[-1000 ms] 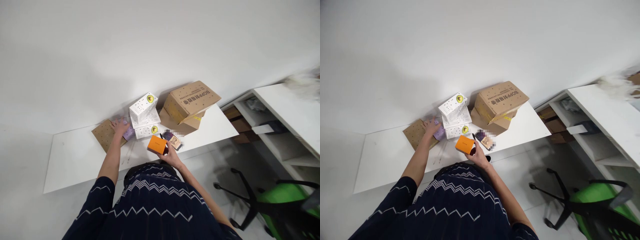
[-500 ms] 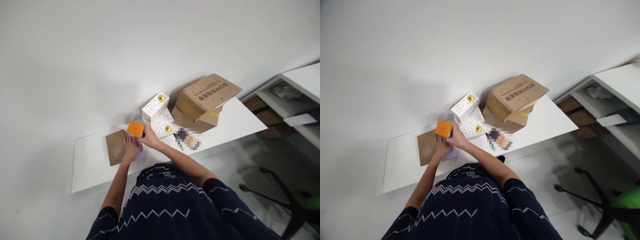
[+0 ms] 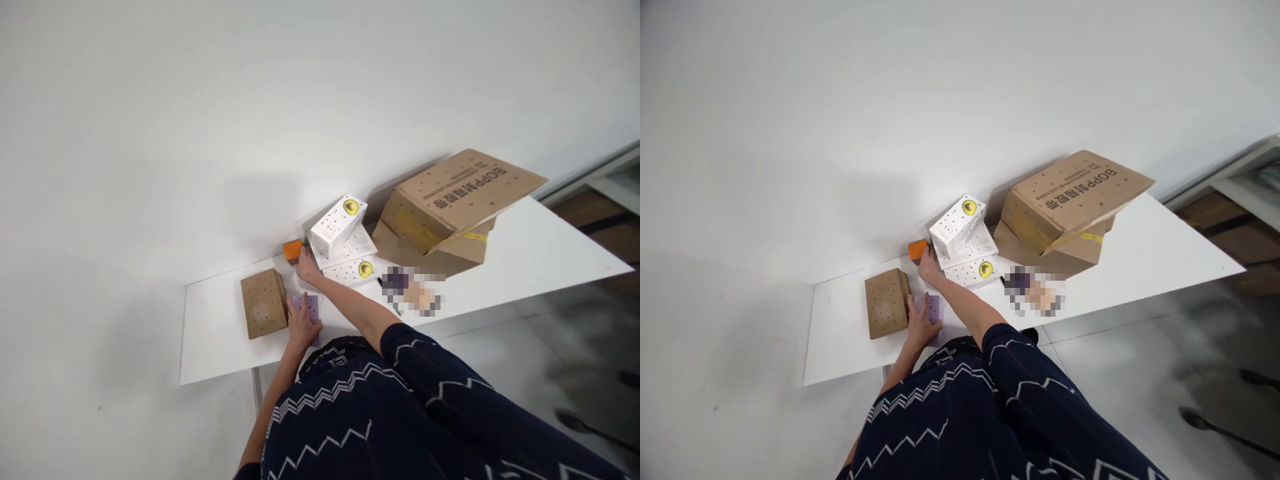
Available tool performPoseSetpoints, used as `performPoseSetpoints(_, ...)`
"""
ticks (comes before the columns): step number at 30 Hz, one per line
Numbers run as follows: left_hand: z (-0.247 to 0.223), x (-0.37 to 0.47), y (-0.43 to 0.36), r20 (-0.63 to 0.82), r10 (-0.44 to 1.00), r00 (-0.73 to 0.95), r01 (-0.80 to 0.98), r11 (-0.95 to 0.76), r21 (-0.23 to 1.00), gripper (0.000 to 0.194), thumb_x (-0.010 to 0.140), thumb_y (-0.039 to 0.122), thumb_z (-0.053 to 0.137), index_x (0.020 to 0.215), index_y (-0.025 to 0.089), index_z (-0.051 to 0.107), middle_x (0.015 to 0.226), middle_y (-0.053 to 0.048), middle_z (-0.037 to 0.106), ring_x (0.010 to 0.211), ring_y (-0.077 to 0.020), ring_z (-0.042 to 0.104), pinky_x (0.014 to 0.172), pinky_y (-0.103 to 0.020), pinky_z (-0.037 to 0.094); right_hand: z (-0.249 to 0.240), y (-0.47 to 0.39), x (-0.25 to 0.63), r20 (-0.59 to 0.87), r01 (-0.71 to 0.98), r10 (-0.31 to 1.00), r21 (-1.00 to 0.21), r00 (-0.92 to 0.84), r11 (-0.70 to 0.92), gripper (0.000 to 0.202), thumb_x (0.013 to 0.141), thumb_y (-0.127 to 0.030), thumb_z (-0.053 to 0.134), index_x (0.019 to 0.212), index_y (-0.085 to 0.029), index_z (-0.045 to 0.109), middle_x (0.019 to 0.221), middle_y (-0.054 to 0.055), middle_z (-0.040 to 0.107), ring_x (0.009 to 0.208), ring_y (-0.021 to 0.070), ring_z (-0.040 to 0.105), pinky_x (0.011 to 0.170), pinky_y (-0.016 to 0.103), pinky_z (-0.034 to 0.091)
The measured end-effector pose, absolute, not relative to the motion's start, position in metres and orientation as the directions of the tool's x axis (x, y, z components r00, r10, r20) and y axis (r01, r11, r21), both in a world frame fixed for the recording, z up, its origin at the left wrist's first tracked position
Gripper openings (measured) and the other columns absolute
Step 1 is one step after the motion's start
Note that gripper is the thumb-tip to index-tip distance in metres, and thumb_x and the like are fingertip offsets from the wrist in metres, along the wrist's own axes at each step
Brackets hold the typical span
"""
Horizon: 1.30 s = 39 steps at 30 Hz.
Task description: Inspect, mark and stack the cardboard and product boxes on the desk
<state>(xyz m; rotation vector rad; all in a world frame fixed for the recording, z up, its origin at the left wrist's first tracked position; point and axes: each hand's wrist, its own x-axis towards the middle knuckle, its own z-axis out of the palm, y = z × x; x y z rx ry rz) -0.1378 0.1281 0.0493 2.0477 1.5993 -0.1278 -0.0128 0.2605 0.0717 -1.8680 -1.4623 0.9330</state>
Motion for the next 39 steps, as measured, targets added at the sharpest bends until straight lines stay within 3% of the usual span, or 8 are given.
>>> performPoseSetpoints(8, 0.049, -0.159, 0.119, -0.407, 0.745, 0.528, 0.844, -0.407, 0.35, 0.096, 0.063, 0.027, 0.069, 0.152, 0.021, 0.034, 0.152, -0.023, 0.036, 0.129, -0.0426, 0.046, 0.107, -0.053, 0.038, 0.049, 0.104, 0.047, -0.216, 0.549, 0.974, -0.823, -0.069, -0.144, 0.029, 0.088, -0.024, 0.061, 0.115, -0.022, 0.07, 0.112, 0.011, 0.069, 0.096, 0.0238, 0.066, 0.093, 0.039, 0.05)
performPoseSetpoints(12, 0.059, -0.146, 0.119, -0.452, 0.528, 0.718, 0.691, -0.617, 0.377, 0.093, 0.063, 0.024, 0.07, 0.151, 0.029, 0.038, 0.158, -0.015, 0.03, 0.131, -0.04, 0.044, 0.109, -0.051, 0.035, 0.046, 0.082, 0.094, -0.385, 0.723, 0.918, -0.608, 0.091, -0.327, 0.034, 0.091, -0.022, 0.056, 0.123, -0.023, 0.069, 0.122, 0.017, 0.068, 0.112, 0.0348, 0.061, 0.095, 0.05, 0.047)
performPoseSetpoints(17, 0.069, -0.078, 0.123, -0.432, 0.384, 0.816, 0.555, -0.729, 0.4, 0.091, 0.063, 0.022, 0.069, 0.15, 0.028, 0.042, 0.159, -0.012, 0.031, 0.132, -0.0406, 0.04, 0.111, -0.052, 0.032, 0.034, 0.083, 0.119, -0.285, 0.665, 0.958, -0.711, 0.026, -0.23, 0.04, 0.092, -0.017, 0.05, 0.128, -0.022, 0.066, 0.133, 0.013, 0.064, 0.119, 0.0298, 0.059, 0.102, 0.043, 0.044)
performPoseSetpoints(23, 0.066, -0.031, 0.117, -0.342, 0.432, 0.834, 0.549, -0.709, 0.443, 0.083, 0.067, 0.017, 0.06, 0.148, 0.025, 0.045, 0.161, -0.006, 0.03, 0.146, -0.0355, 0.023, 0.121, -0.052, 0.019, 0.004, -0.004, 0.184, -0.351, 0.36, 0.822, -0.771, 0.448, -0.525, 0.033, 0.092, -0.021, 0.045, 0.111, -0.022, 0.071, 0.105, 0.008, 0.075, 0.098, 0.023, 0.069, 0.092, 0.039, 0.052)
performPoseSetpoints(26, 0.059, -0.047, 0.103, -0.221, 0.672, 0.707, 0.669, -0.533, 0.518, 0.065, 0.072, 0.018, 0.056, 0.136, 0.022, 0.057, 0.153, -0.009, 0.042, 0.144, -0.0323, 0.03, 0.121, -0.05, 0.022, -0.005, -0.033, 0.208, -0.448, 0.276, 0.76, -0.744, 0.47, -0.609, 0.028, 0.089, -0.022, 0.048, 0.103, -0.024, 0.072, 0.091, 0.005, 0.075, 0.085, 0.0218, 0.07, 0.085, 0.038, 0.054)
performPoseSetpoints(29, 0.05, -0.068, 0.089, -0.187, 0.952, 0.24, 0.772, -0.07, 0.632, 0.05, 0.082, 0.026, 0.047, 0.131, 0.02, 0.056, 0.138, -0.013, 0.053, 0.132, -0.0275, 0.047, 0.112, -0.045, 0.04, -0.002, -0.034, 0.206, -0.459, 0.309, 0.812, -0.763, 0.36, -0.568, 0.025, 0.089, -0.022, 0.049, 0.098, -0.023, 0.072, 0.091, 0.005, 0.075, 0.083, 0.021, 0.07, 0.085, 0.036, 0.053)
performPoseSetpoints(33, 0.04, -0.071, 0.085, -0.519, 0.848, -0.108, 0.564, 0.482, 0.671, 0.055, 0.094, 0.045, 0.035, 0.143, 0.02, 0.04, 0.134, -0.016, 0.057, 0.116, -0.0232, 0.061, 0.094, -0.039, 0.053, 0.014, -0.01, 0.183, -0.451, 0.349, 0.881, -0.81, 0.144, -0.472, 0.024, 0.092, -0.025, 0.049, 0.102, -0.022, 0.071, 0.098, 0.007, 0.075, 0.085, 0.0214, 0.07, 0.087, 0.034, 0.051)
performPoseSetpoints(39, 0.03, -0.058, 0.11, -0.75, 0.659, 0.055, 0.589, 0.585, 0.557, 0.081, 0.091, 0.074, 0.012, 0.15, 0.02, 0.03, 0.143, -0.02, 0.049, 0.12, -0.0263, 0.06, 0.081, -0.037, 0.056, 0.027, 0.025, 0.157, -0.56, 0.218, 0.808, -0.779, 0.181, -0.588, 0.052, 0.099, -0.048, 0.042, 0.142, -0.02, 0.052, 0.121, 0.015, 0.069, 0.1, 0.0272, 0.069, 0.09, 0.039, 0.051)
